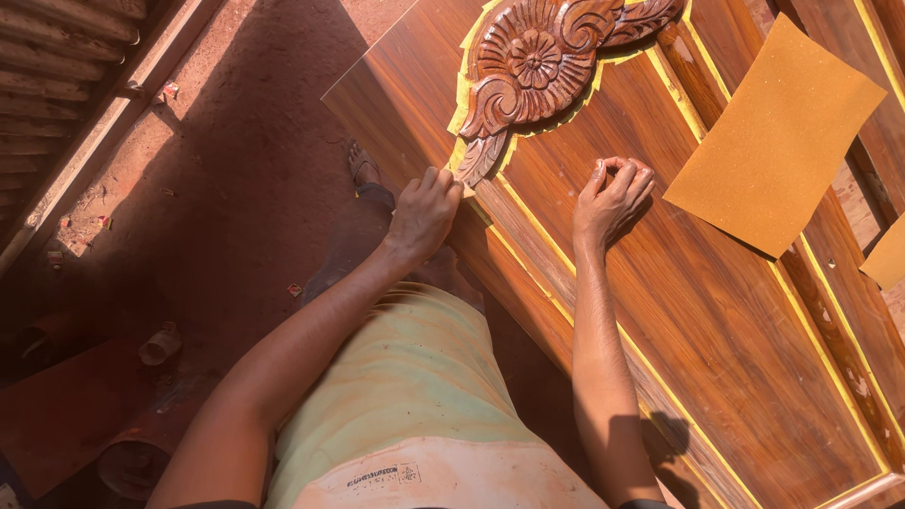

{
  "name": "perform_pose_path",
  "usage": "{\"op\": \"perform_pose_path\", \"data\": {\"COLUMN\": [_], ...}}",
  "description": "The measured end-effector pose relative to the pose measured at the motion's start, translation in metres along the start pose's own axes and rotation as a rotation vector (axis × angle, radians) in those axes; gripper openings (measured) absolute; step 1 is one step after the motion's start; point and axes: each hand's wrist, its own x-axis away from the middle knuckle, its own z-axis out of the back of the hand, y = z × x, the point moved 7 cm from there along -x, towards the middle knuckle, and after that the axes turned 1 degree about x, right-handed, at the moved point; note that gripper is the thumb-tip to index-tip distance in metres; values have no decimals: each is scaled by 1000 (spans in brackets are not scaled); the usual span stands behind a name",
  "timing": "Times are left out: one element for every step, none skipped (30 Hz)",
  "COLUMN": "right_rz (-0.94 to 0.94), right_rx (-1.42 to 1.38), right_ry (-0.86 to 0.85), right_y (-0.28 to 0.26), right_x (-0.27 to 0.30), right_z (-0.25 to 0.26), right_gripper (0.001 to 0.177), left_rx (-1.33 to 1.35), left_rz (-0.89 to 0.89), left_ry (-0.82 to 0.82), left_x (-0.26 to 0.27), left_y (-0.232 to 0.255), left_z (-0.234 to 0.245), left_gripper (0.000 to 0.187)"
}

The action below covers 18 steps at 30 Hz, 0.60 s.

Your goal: The person sands a wooden door panel using a sanding block. They smooth the flat surfaces, the edges, and the intricate carved floral design. The person moves around the panel to reach different areas while sanding.

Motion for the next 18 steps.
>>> {"op": "perform_pose_path", "data": {"right_rz": [-6,-20,-25,-29,-18,-7,5,2,-1,-4,-1,3,13,0,3,6,2,-1], "right_rx": [11,16,18,20,20,20,25,15,2,-12,-14,-17,-8,-3,-4,-6,-7,-8], "right_ry": [-6,-15,-23,-32,-20,-8,2,-2,0,2,5,8,-4,-3,1,5,0,-4], "right_y": [3,6,6,7,4,2,1,0,-3,-4,-7,-8,-5,-2,-4,-4,-7,-7], "right_x": [0,1,0,0,-2,-2,0,2,2,-1,-3,-6,-2,2,1,0,-2,-3], "right_z": [0,0,-2,-2,-1,2,6,9,11,12,13,12,14,14,12,12,11,12], "right_gripper": [22,23,24,25,25,24,24,23,23,22,22,22,22,21,21,21,21,22], "left_rx": [1,-13,-31,-49,-27,-6,21,24,23,22,10,-1,0,8,7,7,-5,-17], "left_rz": [21,-9,-31,-52,-90,-127,-164,-177,-194,-210,-220,-230,-225,-216,-197,-178,-183,-189], "left_ry": [-58,-11,42,94,100,106,111,132,156,179,168,157,140,47,-35,-118,-17,85], "left_x": [3,-1,-12,-21,-31,-41,-46,-43,-38,-38,-43,-50,-49,-55,-66,-71,-68,-59], "left_y": [-1,0,0,0,2,3,8,10,10,11,9,7,10,10,8,7,6,9], "left_z": [-6,-7,-10,-10,-11,-11,-10,-6,1,5,4,2,-3,-16,-27,-36,-24,-10], "left_gripper": [20,23,25,28,24,22,21,26,31,36,37,37,37,37,36,36,36,36]}}
